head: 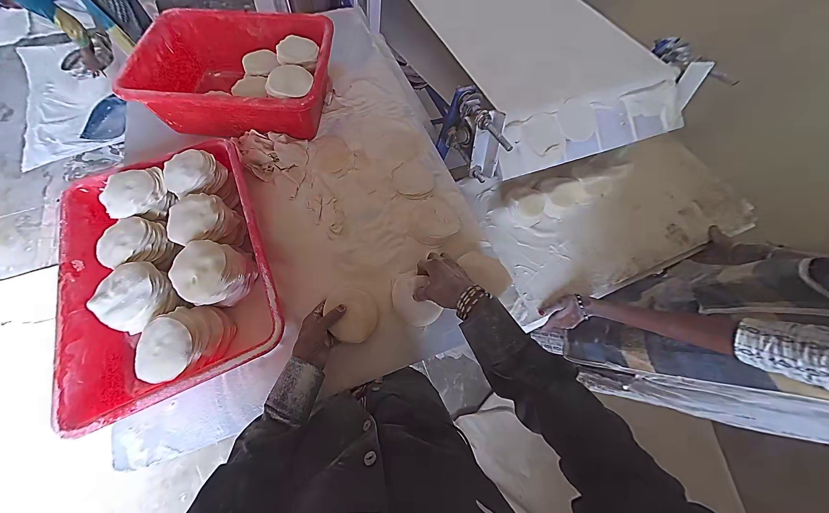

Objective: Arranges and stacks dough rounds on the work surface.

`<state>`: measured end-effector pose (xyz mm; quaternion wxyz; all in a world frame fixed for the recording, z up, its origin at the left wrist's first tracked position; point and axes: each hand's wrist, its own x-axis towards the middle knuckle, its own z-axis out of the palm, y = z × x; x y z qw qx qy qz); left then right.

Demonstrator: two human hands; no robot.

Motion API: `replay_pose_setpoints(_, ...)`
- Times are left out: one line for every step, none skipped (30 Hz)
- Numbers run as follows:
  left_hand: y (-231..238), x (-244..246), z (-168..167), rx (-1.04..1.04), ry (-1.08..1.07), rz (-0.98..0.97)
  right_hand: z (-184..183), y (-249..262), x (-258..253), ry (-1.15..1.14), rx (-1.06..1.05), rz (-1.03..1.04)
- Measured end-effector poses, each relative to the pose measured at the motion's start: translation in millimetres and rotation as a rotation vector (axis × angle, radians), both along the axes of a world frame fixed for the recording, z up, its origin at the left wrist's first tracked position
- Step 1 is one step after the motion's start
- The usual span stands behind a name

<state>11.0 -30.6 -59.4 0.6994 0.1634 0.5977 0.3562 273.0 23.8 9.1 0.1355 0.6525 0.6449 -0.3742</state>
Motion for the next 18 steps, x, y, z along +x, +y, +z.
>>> replay_pose_setpoints(0,-1,0,-0.002,-0.01,0.004,1,1,-2,0.022,0.004,0.029)
replay_pose_setpoints(0,-1,0,-0.003,-0.015,0.008,4,2,-5,0.055,0.013,0.051)
replay_pose_setpoints(1,-1,0,-0.005,-0.022,0.015,9,2,-9,0.097,0.027,0.07)
replay_pose_setpoints(1,-1,-2,-0.007,-0.03,0.021,17,2,-14,0.156,0.029,0.086)
replay_pose_setpoints(1,-2,-3,-0.009,-0.039,0.028,25,1,-20,0.239,0.041,0.092)
replay_pose_setpoints(2,-3,-5,-0.008,-0.046,0.029,32,-1,-25,0.364,0.058,0.074)
replay_pose_setpoints(1,-3,-7,-0.006,-0.057,0.032,36,-3,-30,0.514,0.074,0.026)
replay_pose_setpoints(0,-3,-6,0.002,-0.063,0.039,39,-4,-36,0.676,0.071,-0.043)
replay_pose_setpoints(-2,-3,-4,0.025,-0.046,0.053,39,-5,-43,0.82,0.055,-0.116)
replay_pose_setpoints(-6,-1,0,0.071,0.017,0.063,36,-4,-49,0.894,0.043,-0.169)
replay_pose_setpoints(-12,0,4,0.135,0.136,0.052,30,-1,-53,0.863,0.062,-0.186)
replay_pose_setpoints(-19,-1,3,0.202,0.286,-0.015,26,3,-57,0.738,0.096,-0.165)
replay_pose_setpoints(-24,-5,2,0.253,0.494,-0.193,28,6,-61,0.553,0.118,-0.116)
replay_pose_setpoints(-23,-9,1,0.3,0.67,-0.406,34,7,-68,0.36,0.122,-0.066)
replay_pose_setpoints(-19,-10,-2,0.333,0.727,-0.514,40,8,-75,0.217,0.119,-0.031)
replay_pose_setpoints(-14,-11,-8,0.331,0.65,-0.491,45,8,-79,0.151,0.123,-0.016)
replay_pose_setpoints(-10,-10,-14,0.288,0.453,-0.315,50,9,-81,0.155,0.132,-0.02)
replay_pose_setpoints(-7,-7,-18,0.249,0.249,-0.146,56,9,-80,0.225,0.144,-0.034)
